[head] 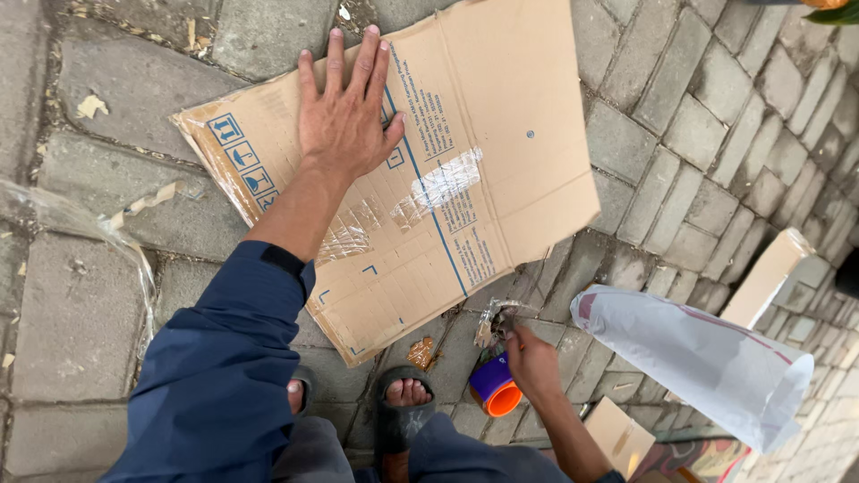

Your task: The person cuts the tape on a cardboard box with a knife and flattens it on the paved ground. They then roll a white plastic-wrapped item inside the flattened cardboard and secure the bundle by wrapping orange packing tape around it with a tape dispenser.

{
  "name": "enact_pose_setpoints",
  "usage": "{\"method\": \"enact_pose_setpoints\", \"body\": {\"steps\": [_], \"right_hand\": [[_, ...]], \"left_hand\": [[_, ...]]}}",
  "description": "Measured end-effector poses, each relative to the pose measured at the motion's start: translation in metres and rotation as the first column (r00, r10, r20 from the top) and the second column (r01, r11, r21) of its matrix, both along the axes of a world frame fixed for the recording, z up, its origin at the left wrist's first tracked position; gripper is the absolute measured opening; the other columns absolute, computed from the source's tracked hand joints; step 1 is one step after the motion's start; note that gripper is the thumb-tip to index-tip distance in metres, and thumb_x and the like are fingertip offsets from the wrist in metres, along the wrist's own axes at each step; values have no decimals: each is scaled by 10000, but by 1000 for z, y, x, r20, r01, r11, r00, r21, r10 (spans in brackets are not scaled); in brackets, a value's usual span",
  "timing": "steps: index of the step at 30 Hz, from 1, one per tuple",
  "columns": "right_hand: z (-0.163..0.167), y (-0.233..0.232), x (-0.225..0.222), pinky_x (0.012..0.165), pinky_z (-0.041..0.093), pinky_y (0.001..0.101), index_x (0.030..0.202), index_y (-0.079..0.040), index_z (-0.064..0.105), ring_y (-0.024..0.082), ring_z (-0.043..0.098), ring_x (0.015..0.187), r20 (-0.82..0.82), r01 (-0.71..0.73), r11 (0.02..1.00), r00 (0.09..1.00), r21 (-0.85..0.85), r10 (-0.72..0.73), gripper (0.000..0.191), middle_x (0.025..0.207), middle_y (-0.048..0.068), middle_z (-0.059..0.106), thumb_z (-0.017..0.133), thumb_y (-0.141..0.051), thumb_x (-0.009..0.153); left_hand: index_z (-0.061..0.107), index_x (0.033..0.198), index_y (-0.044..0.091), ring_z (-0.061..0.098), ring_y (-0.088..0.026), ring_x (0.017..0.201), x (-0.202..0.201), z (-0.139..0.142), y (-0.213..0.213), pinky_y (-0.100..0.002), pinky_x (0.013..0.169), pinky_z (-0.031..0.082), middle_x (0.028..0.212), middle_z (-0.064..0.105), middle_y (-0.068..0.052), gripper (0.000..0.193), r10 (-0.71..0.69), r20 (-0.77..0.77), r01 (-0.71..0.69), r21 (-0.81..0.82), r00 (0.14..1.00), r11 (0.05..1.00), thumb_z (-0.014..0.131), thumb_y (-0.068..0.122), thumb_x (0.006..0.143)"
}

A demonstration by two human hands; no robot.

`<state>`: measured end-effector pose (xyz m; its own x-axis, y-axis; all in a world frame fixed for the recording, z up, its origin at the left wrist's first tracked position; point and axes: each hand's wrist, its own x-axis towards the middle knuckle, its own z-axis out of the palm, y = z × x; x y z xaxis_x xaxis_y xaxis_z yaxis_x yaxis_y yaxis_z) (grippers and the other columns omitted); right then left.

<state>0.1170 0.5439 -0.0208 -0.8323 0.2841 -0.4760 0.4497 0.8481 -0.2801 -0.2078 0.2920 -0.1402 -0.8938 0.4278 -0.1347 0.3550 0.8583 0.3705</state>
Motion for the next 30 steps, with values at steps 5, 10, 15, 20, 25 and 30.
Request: {"method": "enact_pose_setpoints", "body": {"steps": [5,10,15,20,25,30], "right_hand": [[-33,-24,-39,483,557,303,1180,-65,638,106,645,674,50,605,663,754,-441,-655,257,903,22,701,517,-212,1007],[-24,-64,-59,504,577,350,1139,-34,660,160,674,604,48,498,796,856,-344,-515,261,817,76,706,566,-244,1017],[-2,-70,-123,567,584,421,1068,-48,647,270,750,610,-162,115,986,978,-120,-134,185,723,106,745,562,-207,1029],[-17,-97,-278,648,518,579,1050,5,584,468,673,664,-433,-294,955,857,35,280,136,688,244,665,574,-123,1007],[-14,-142,-373,719,519,614,1016,5,617,510,682,740,-372,-329,938,862,107,345,182,757,285,693,549,-163,1007],[-17,-157,-393,714,531,606,1019,9,620,510,688,749,-314,-363,922,867,136,388,196,775,284,704,553,-174,997]], "left_hand": [[284,1662,70,123,-402,1581,2,16,-11,-672,1227,84,1744,147,-97,873,-17,-44,19,58,999,998,553,546,982],[345,1627,94,107,-385,1592,-17,51,-56,-645,1247,59,1698,237,-87,832,82,49,-80,-42,995,996,574,485,930],[318,1643,90,99,-357,1560,-40,56,-44,-626,1220,51,1713,204,-83,762,-6,-174,18,66,985,998,518,422,986],[244,1638,56,93,-287,1589,-44,45,-22,-564,1262,54,1729,167,-88,776,-14,-42,16,46,999,999,469,443,1004],[240,1621,-32,91,-291,1586,-45,36,-24,-505,1269,66,1715,135,-175,848,13,-20,-12,55,1000,998,466,472,979],[251,1624,-43,92,-300,1591,-45,20,-21,-494,1283,71,1717,141,-185,837,3,-35,-3,11,999,1000,459,470,996]]}}
